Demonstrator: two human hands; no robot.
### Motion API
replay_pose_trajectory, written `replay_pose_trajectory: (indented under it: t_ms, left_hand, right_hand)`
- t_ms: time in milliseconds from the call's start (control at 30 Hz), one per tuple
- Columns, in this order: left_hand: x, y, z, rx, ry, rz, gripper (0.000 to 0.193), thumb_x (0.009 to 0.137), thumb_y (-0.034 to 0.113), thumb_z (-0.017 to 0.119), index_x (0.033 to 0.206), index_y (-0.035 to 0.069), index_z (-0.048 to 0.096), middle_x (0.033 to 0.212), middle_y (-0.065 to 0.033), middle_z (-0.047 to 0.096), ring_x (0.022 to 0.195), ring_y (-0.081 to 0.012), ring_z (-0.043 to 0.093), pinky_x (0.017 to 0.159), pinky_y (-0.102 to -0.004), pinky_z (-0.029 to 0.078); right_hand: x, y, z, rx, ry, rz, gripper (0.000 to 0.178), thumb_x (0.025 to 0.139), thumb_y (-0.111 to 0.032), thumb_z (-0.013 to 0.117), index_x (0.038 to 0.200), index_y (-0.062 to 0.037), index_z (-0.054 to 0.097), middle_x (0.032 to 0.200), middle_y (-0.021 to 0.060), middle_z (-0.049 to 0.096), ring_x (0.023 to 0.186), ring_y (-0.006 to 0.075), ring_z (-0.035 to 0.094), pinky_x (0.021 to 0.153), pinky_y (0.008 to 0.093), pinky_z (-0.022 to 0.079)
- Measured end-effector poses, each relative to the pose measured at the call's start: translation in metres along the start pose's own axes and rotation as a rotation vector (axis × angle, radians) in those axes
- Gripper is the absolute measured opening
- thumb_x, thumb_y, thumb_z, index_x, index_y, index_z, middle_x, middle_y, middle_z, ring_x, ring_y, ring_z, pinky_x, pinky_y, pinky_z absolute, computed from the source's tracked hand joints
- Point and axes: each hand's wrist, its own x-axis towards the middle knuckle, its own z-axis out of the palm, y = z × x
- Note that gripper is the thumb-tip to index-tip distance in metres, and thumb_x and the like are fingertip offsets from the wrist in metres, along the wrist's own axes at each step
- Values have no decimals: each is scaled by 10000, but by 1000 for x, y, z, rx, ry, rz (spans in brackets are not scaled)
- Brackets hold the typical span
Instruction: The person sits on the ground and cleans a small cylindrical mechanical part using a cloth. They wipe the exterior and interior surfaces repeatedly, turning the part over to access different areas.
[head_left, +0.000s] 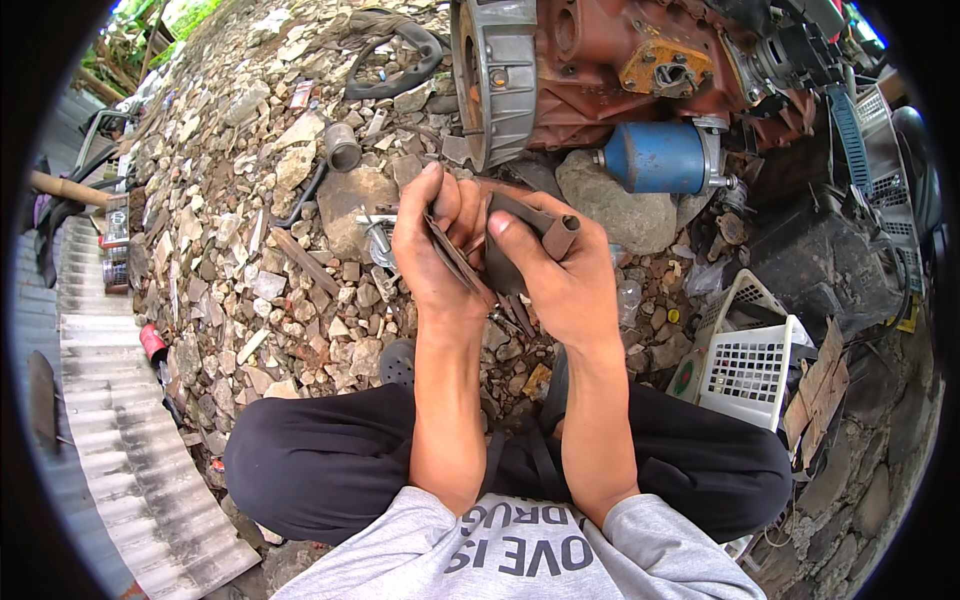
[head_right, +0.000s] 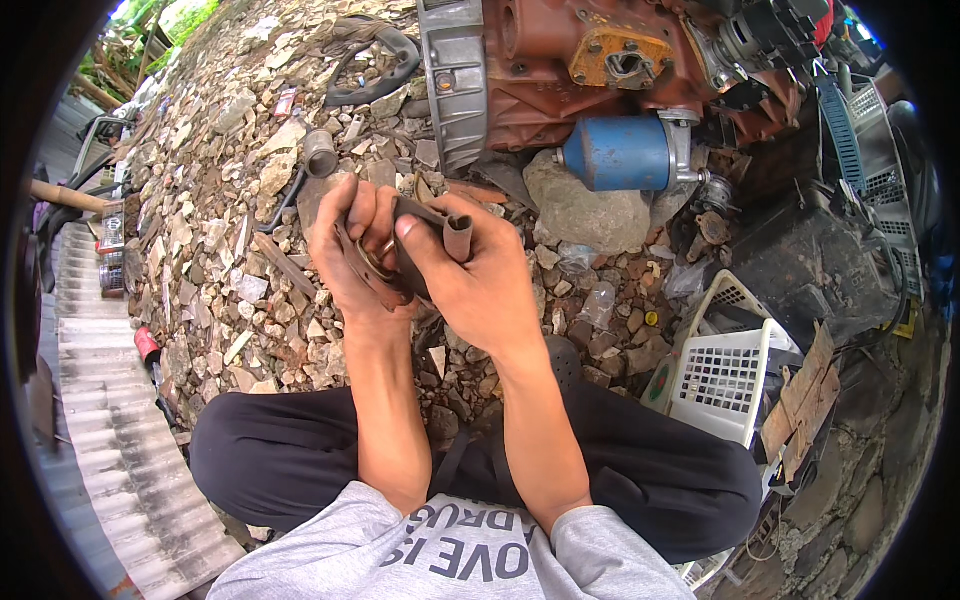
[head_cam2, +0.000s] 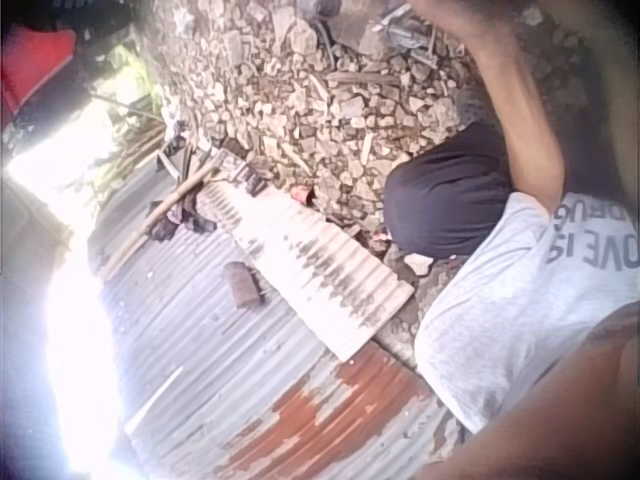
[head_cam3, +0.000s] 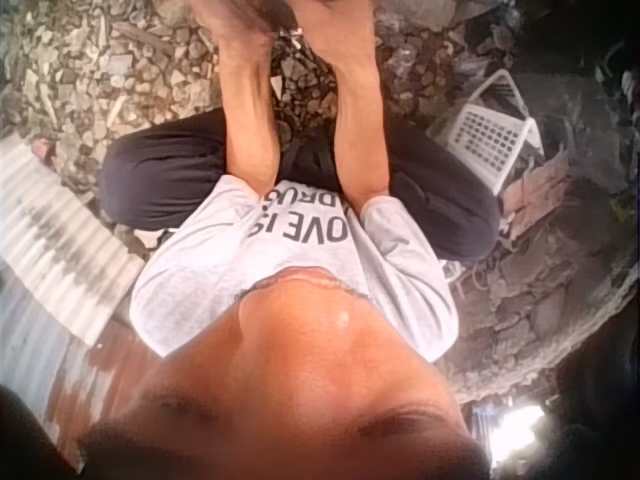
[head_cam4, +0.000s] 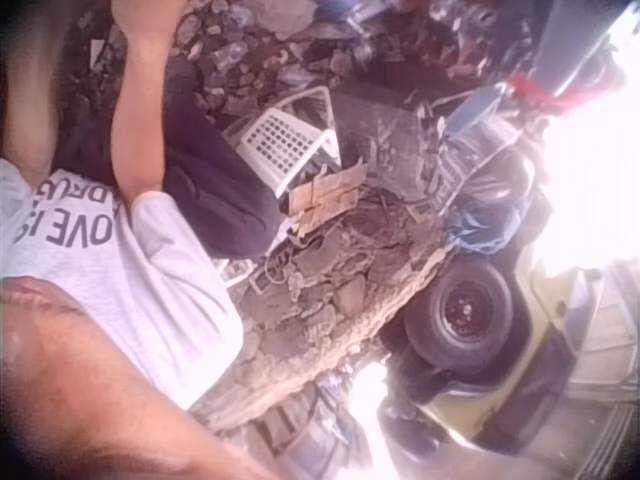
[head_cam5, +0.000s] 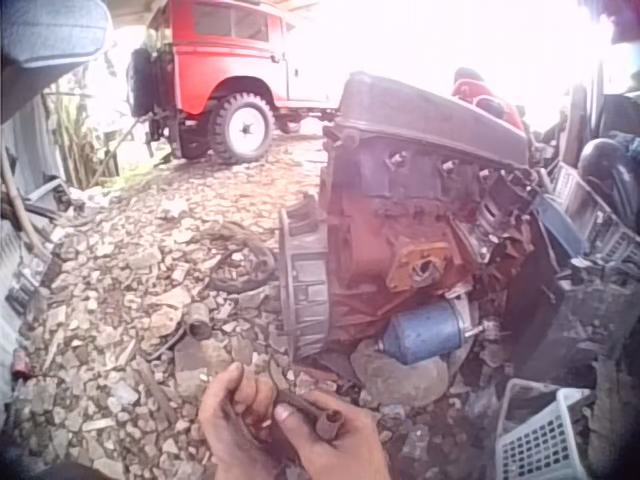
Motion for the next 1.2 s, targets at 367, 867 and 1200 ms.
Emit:
replay_pose_trajectory:
  t_ms: [367,867,1200]
  left_hand:
    - [4,-2,-7,-24,11,5,414,931,309,522,595,197,307,548,72,275,442,-44,203,387,-215,173]
    - [3,-6,-5,-20,23,16,411,937,301,512,596,194,309,551,70,268,451,-51,200,395,-231,154]
    - [3,-6,-4,-23,38,5,422,938,291,509,585,189,300,542,66,260,454,-52,219,394,-229,167]
  right_hand:
    - [2,16,6,78,32,-2,142,943,-101,611,962,33,655,769,5,642,724,39,563,617,211,447]
    - [4,21,4,203,23,30,110,920,-42,591,963,48,639,793,45,667,722,79,610,657,230,486]
    - [5,21,2,219,-4,21,104,902,-28,591,959,48,635,794,47,666,723,84,614,660,235,493]
